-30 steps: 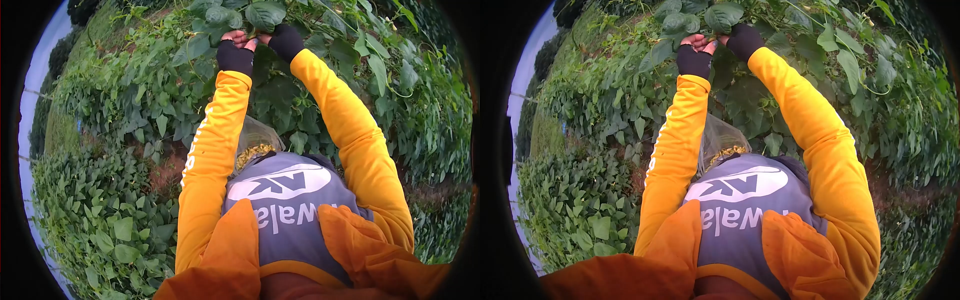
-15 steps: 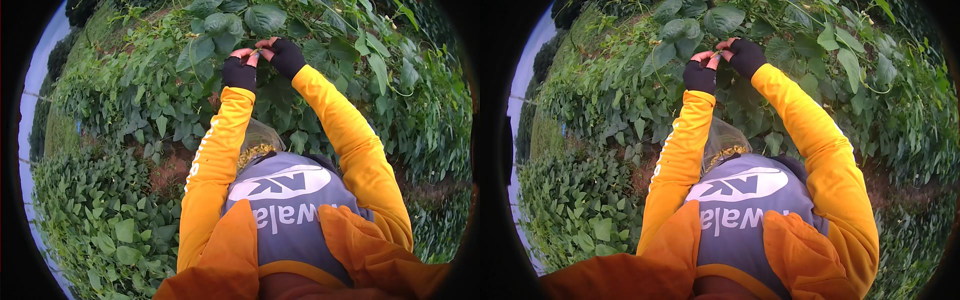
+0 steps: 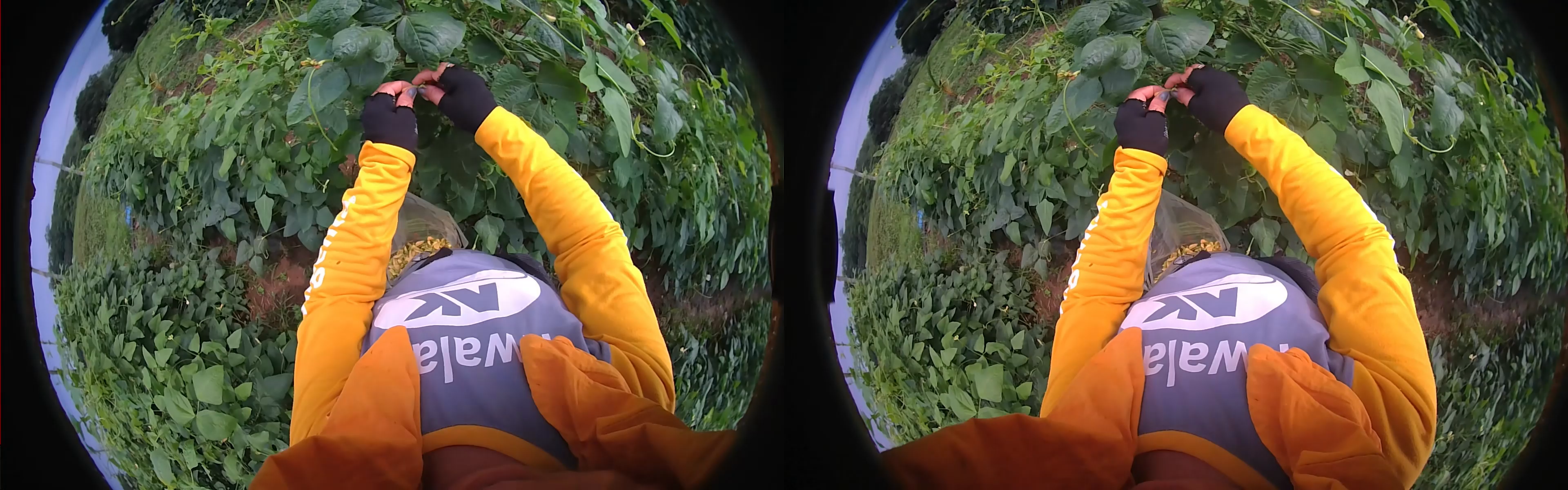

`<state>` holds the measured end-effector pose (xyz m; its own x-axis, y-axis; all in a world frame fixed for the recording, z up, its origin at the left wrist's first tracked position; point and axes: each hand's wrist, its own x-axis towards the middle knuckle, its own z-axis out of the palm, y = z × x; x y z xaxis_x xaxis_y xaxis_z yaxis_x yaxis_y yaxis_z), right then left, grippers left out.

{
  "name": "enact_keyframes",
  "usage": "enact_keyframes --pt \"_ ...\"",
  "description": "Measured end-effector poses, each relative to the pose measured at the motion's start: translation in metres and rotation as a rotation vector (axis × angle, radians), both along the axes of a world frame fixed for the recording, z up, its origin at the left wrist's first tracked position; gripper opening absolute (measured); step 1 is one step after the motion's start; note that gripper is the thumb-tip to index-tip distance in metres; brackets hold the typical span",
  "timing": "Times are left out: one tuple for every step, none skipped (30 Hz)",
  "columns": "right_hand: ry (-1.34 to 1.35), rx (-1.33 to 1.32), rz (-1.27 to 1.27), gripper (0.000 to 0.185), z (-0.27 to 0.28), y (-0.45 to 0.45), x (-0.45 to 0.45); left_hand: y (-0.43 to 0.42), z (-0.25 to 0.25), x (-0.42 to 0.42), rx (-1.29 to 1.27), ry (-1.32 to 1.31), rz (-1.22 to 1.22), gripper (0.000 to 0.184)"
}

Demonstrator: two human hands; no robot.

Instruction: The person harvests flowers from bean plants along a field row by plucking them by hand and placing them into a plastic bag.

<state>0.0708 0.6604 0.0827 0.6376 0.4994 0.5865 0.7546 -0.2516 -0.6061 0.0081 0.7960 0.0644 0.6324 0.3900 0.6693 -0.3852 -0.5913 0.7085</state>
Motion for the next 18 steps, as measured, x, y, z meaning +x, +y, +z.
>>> enact_keyframes --pt "0.001 -0.011 -0.012 0.019 0.002 -0.001 -0.001 0.0 0.0 0.0 -0.038 0.026 -0.024 0.013" --pt "0.002 -0.022 -0.023 0.019 0.003 -0.001 -0.002 0.0 0.002 -0.001 -0.075 0.052 -0.047 0.014" --pt "0.002 -0.022 -0.023 0.019 -0.001 -0.001 0.001 0.0 0.003 -0.002 -0.076 0.052 -0.047 0.014" --pt "0.037 0.02 0.015 0.02 -0.006 0.0 0.007 -0.001 0.005 -0.003 -0.162 0.108 -0.079 0.015" --pt "0.072 0.063 0.053 0.02 -0.007 0.001 0.009 -0.002 0.006 -0.004 -0.247 0.165 -0.111 0.016" --pt "0.073 0.063 0.052 0.02 -0.009 0.002 0.01 0.0 0.002 -0.002 -0.247 0.165 -0.111 0.016" --pt "0.086 0.063 0.048 0.02 -0.01 0.001 0.012 0.003 -0.002 0.001 -0.291 0.145 -0.163 0.018" --pt "0.099 0.062 0.044 0.02 -0.009 0.001 0.011 0.004 -0.003 0.001 -0.336 0.123 -0.215 0.019" --pt "0.099 0.063 0.043 0.02 -0.008 0.001 0.01 0.004 -0.004 0.002 -0.335 0.124 -0.216 0.019" --pt "0.096 0.045 0.031 0.02 -0.006 0.0 0.009 0.005 -0.004 0.002 -0.444 0.139 -0.291 0.021" --pt "0.092 0.027 0.02 0.019 -0.006 -0.001 0.009 0.005 -0.003 0.001 -0.553 0.154 -0.366 0.023" --pt "0.092 0.027 0.02 0.019 -0.005 -0.001 0.008 0.005 -0.002 0.0 -0.553 0.154 -0.366 0.023" --pt "0.089 0.023 0.006 0.019 -0.005 -0.001 0.007 0.005 -0.002 0.0 -0.64 0.171 -0.387 0.024" --pt "0.086 0.017 -0.007 0.019 -0.005 -0.001 0.007 0.005 -0.001 -0.001 -0.727 0.188 -0.408 0.026" --pt "0.086 0.017 -0.007 0.019 -0.004 -0.001 0.008 0.005 -0.001 -0.002 -0.727 0.188 -0.408 0.026" --pt "0.127 0.039 -0.001 0.018 -0.004 -0.001 0.007 0.006 -0.001 -0.003 -0.771 0.175 -0.421 0.026" --pt "0.168 0.061 0.006 0.017 -0.004 -0.001 0.007 0.006 0.0 -0.004 -0.814 0.163 -0.434 0.027" --pt "0.168 0.061 0.006 0.017 -0.004 -0.002 0.007 0.007 0.001 -0.006 -0.813 0.162 -0.434 0.027"
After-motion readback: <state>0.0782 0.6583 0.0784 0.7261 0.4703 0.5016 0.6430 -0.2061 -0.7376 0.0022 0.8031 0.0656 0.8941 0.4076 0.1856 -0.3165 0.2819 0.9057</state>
